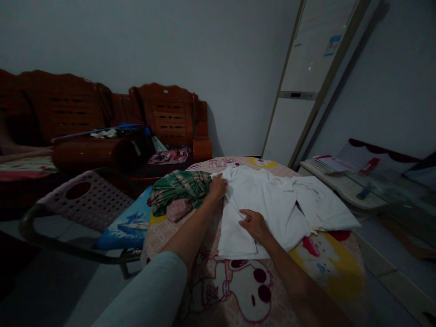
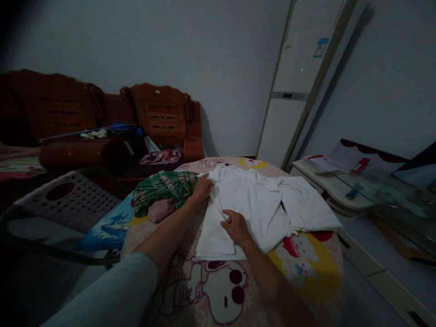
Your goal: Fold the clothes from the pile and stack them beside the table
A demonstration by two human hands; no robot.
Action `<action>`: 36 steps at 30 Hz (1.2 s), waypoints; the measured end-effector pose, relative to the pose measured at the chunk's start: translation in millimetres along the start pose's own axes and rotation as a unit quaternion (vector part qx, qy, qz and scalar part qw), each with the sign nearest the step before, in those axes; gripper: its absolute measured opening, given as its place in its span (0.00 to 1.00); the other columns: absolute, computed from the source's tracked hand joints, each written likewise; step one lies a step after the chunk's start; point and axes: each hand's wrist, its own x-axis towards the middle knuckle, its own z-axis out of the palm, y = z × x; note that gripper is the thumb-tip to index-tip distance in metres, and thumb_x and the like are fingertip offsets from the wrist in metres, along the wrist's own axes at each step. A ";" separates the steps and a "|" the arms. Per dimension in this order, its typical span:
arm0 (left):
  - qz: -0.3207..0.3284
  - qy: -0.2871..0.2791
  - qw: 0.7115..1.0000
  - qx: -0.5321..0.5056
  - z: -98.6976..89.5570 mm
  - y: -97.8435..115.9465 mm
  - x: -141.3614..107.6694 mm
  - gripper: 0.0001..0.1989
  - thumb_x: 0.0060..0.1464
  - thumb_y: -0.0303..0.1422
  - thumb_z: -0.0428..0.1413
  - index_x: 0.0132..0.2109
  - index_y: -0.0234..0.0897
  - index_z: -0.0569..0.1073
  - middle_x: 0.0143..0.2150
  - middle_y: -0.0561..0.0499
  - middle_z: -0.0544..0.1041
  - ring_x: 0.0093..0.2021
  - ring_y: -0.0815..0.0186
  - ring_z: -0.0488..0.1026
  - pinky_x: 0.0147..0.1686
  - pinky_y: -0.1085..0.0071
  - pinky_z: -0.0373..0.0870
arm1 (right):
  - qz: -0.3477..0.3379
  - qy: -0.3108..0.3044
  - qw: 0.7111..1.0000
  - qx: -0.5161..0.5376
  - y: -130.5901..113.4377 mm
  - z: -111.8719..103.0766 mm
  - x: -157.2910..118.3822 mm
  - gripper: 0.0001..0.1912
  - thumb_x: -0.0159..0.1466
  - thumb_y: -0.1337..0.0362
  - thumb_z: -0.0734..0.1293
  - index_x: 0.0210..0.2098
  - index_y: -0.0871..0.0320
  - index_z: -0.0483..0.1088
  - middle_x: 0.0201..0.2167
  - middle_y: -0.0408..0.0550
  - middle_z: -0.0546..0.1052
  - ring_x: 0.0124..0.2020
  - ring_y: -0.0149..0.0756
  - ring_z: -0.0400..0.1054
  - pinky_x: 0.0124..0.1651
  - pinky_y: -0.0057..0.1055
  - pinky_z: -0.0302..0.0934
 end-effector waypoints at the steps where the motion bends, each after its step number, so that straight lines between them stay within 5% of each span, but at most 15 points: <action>1: 0.007 -0.016 1.000 0.008 3.5 -1.2 5.8 0.14 0.53 0.20 0.52 0.41 0.33 0.79 0.63 0.41 0.68 0.61 0.56 0.66 0.59 0.64 0.64 | 0.000 -0.001 1.000 -0.002 0.5 -0.1 -0.1 0.24 0.54 0.66 0.69 0.50 0.64 0.75 0.22 0.39 0.69 0.23 0.29 0.61 0.30 0.27 0.58; 6: -0.031 -0.038 0.999 0.010 4.3 -3.6 43.4 0.20 0.54 0.20 0.50 0.53 0.31 0.74 0.53 0.38 0.75 0.57 0.56 0.71 0.55 0.65 0.67 | 0.009 -0.007 1.000 -0.002 0.6 -2.0 -0.9 0.23 0.53 0.67 0.68 0.49 0.64 0.76 0.22 0.40 0.70 0.24 0.29 0.61 0.31 0.27 0.58; 9: -0.058 -0.012 0.998 0.008 -2.8 -3.0 53.2 0.24 0.59 0.25 0.49 0.62 0.28 0.65 0.62 0.33 0.67 0.64 0.54 0.63 0.60 0.65 0.62 | 0.011 -0.004 1.000 0.004 0.2 -2.0 -1.1 0.22 0.53 0.68 0.68 0.48 0.64 0.76 0.22 0.40 0.70 0.24 0.29 0.62 0.31 0.27 0.58; 11: -0.063 0.017 0.998 0.008 -5.8 -3.1 47.1 0.28 0.58 0.26 0.52 0.66 0.28 0.61 0.67 0.32 0.61 0.67 0.53 0.59 0.62 0.66 0.60 | 0.014 -0.005 1.000 0.011 0.2 -1.7 -0.8 0.22 0.53 0.68 0.68 0.48 0.65 0.76 0.22 0.39 0.70 0.24 0.29 0.62 0.31 0.27 0.58; 14: -0.089 0.053 0.994 0.020 -5.8 -5.9 26.2 0.28 0.59 0.26 0.51 0.66 0.30 0.61 0.62 0.32 0.67 0.62 0.52 0.66 0.58 0.63 0.63 | 0.016 -0.009 1.000 0.014 0.1 -2.1 -0.4 0.23 0.53 0.68 0.68 0.48 0.65 0.76 0.21 0.39 0.70 0.23 0.29 0.62 0.31 0.27 0.58; 18: -0.141 0.003 0.990 0.026 -1.8 -13.9 8.4 0.28 0.59 0.34 0.53 0.64 0.26 0.63 0.55 0.31 0.74 0.57 0.48 0.71 0.55 0.58 0.66 | 0.009 -0.003 1.000 0.005 -0.8 -3.1 -0.3 0.22 0.53 0.68 0.68 0.47 0.64 0.77 0.21 0.40 0.70 0.23 0.30 0.62 0.31 0.28 0.58; 25: -0.108 -0.003 0.993 -0.044 1.1 -14.3 31.1 0.25 0.55 0.26 0.56 0.60 0.33 0.71 0.61 0.43 0.72 0.60 0.59 0.70 0.60 0.70 0.63 | -0.008 0.012 0.999 0.042 -1.0 -3.4 -2.7 0.26 0.54 0.67 0.64 0.51 0.66 0.74 0.20 0.38 0.66 0.22 0.28 0.58 0.29 0.26 0.55; 31: -0.026 -0.020 0.998 -0.054 -3.5 17.7 59.1 0.24 0.57 0.27 0.52 0.61 0.36 0.70 0.59 0.44 0.73 0.59 0.61 0.70 0.59 0.69 0.64 | -0.014 0.008 0.996 0.089 -11.7 -18.6 -8.6 0.31 0.55 0.65 0.61 0.58 0.64 0.71 0.16 0.33 0.53 0.18 0.26 0.46 0.22 0.25 0.44; 36: 0.036 -0.077 0.996 -0.040 9.0 41.1 68.4 0.25 0.52 0.20 0.52 0.57 0.34 0.74 0.56 0.42 0.76 0.57 0.59 0.71 0.56 0.70 0.65 | 0.047 0.036 0.997 0.045 -9.1 -23.9 -10.1 0.30 0.51 0.65 0.59 0.51 0.66 0.75 0.16 0.37 0.60 0.18 0.27 0.50 0.22 0.26 0.47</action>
